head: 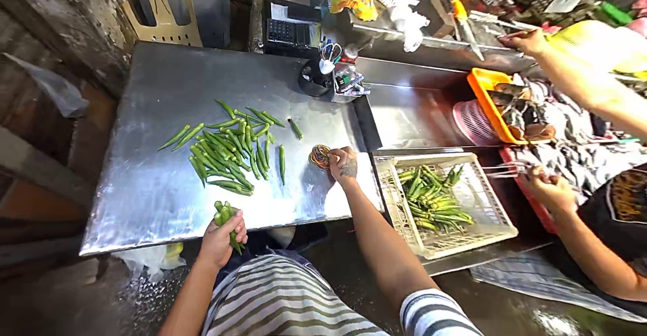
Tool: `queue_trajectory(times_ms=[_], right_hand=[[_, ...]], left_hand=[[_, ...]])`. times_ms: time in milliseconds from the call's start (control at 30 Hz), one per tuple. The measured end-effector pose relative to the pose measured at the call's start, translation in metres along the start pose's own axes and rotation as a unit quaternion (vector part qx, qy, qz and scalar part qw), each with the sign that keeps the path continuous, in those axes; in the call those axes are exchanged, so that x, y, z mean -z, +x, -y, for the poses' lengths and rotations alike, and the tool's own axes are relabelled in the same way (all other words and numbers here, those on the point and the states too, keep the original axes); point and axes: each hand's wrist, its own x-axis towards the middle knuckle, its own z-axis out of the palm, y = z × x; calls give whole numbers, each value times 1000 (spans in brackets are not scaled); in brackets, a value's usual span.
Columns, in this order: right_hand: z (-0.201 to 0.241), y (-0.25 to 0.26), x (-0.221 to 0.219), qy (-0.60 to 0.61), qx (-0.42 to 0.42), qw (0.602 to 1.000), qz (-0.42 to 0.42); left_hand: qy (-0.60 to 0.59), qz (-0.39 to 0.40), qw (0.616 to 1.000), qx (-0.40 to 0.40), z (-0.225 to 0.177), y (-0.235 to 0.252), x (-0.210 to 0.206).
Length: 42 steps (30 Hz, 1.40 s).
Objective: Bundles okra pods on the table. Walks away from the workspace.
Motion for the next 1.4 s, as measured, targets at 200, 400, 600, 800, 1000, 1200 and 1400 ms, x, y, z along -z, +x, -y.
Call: queue_trajectory(times_ms=[200,400,600,800,1000,1200,1400], right_hand=[[24,-16,15,261,-12,961,-86],[76,-54,47,666,-73,742,-31],[89,-73,76,751,45,651,95],[104,-95,58,535,182,805,181],[139,-102,56,299,432,811,256],[160,-119,59,97,419,831,354],[114,-137,73,494,331,670,444]], left_hand=[[22,7,1000,1,5,-6,-15],[61,11,998,5,14,-13,-23],[121,17,993,-6,6,-10,-38],[227,46,971,-58,-14,0,-59],[369,79,926,-25,-26,-5,-78],[600,74,796,-18,-34,-10,-85],[46,31,998,-30,-17,-22,-66]])
